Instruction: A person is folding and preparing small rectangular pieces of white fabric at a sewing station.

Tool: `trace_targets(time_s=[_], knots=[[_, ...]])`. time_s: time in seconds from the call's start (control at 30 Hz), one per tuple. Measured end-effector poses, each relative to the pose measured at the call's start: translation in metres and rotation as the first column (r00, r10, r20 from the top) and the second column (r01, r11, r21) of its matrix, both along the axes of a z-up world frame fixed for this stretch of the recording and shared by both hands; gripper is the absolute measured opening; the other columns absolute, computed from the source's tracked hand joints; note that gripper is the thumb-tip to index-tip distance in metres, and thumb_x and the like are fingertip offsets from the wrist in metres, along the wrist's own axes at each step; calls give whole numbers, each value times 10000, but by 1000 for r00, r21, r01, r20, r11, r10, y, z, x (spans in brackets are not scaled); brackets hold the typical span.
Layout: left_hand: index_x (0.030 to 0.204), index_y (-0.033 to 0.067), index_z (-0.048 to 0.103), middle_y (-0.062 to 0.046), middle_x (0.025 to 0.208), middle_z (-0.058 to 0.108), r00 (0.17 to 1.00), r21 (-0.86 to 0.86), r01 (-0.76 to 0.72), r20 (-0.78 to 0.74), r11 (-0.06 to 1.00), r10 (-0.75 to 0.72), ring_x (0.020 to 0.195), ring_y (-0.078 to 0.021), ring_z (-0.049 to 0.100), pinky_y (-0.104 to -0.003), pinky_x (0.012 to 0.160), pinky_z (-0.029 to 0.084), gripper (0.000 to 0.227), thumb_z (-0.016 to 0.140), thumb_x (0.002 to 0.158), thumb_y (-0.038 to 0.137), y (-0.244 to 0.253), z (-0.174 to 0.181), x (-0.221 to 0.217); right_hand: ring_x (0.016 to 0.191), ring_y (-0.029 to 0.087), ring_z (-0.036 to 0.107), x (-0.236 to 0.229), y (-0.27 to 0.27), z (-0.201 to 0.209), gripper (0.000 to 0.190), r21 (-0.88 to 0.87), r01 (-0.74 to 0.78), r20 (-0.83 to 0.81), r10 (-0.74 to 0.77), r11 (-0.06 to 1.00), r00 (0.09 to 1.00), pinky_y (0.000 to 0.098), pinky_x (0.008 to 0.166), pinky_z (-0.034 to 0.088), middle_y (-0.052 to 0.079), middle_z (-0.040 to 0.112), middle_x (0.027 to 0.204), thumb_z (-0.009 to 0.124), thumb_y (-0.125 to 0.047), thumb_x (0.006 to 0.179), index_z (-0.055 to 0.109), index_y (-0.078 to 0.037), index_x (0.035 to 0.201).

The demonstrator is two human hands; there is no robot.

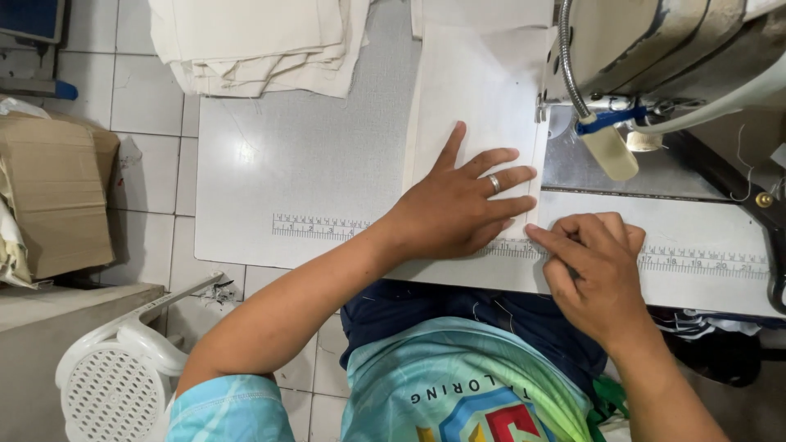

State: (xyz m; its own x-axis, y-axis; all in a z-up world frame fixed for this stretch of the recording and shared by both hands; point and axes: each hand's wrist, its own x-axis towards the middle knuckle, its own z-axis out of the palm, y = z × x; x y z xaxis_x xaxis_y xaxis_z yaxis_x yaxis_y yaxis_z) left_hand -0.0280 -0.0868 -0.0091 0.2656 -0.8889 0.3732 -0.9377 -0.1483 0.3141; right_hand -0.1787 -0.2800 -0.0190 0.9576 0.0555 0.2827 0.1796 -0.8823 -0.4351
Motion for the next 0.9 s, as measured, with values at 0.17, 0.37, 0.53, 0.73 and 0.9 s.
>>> trace_targets(time_s=[0.17, 0.37, 0.53, 0.73, 0.9], knots=[[1170, 169, 631, -54, 1285, 532, 990, 4, 88, 109, 996, -88, 1247, -311, 463, -740, 1037, 250, 320, 738, 869, 198, -3, -3, 15, 911, 216, 432, 15, -9, -3, 478, -21, -17, -23, 16, 1000, 1000, 382, 793, 213, -43, 519, 936, 585, 17, 833, 676, -303, 1177], [1183, 102, 610, -68, 1262, 564, 975, 32, 15, 219, 999, -22, 1194, -286, 520, -650, 1046, 326, 318, 617, 880, 4, -9, -9, 11, 909, 240, 452, 34, -17, -7, 432, -82, 4, -22, -6, 997, 1000, 386, 784, 221, -19, 522, 935, 606, 5, 812, 707, -278, 1122], [1240, 145, 567, -42, 1377, 502, 993, 68, -101, 72, 993, 96, 1325, -293, 405, -657, 1087, 249, 344, 578, 906, 65, -12, -16, 18, 812, 194, 465, 51, -20, -3, 470, -74, 8, -17, -9, 997, 1000, 394, 752, 210, -19, 519, 894, 547, 42, 787, 741, -199, 1140], [1269, 172, 518, -168, 1385, 427, 974, 218, -222, 90, 950, 207, 1302, -359, 349, -713, 1023, 267, 433, 457, 868, 22, -15, 8, 19, 879, 227, 512, 68, -17, 7, 484, -43, -1, 34, 3, 999, 999, 440, 825, 285, -5, 518, 848, 515, 87, 797, 750, -126, 1161], [1176, 118, 566, -94, 1000, 599, 977, -157, -173, -149, 972, 149, 933, -284, 554, -476, 835, 405, 262, 602, 954, 251, 10, 77, -18, 891, 286, 509, 83, -24, 6, 436, -100, -66, 163, 81, 993, 983, 438, 929, 347, 56, 583, 909, 511, 79, 812, 761, -55, 1144]])
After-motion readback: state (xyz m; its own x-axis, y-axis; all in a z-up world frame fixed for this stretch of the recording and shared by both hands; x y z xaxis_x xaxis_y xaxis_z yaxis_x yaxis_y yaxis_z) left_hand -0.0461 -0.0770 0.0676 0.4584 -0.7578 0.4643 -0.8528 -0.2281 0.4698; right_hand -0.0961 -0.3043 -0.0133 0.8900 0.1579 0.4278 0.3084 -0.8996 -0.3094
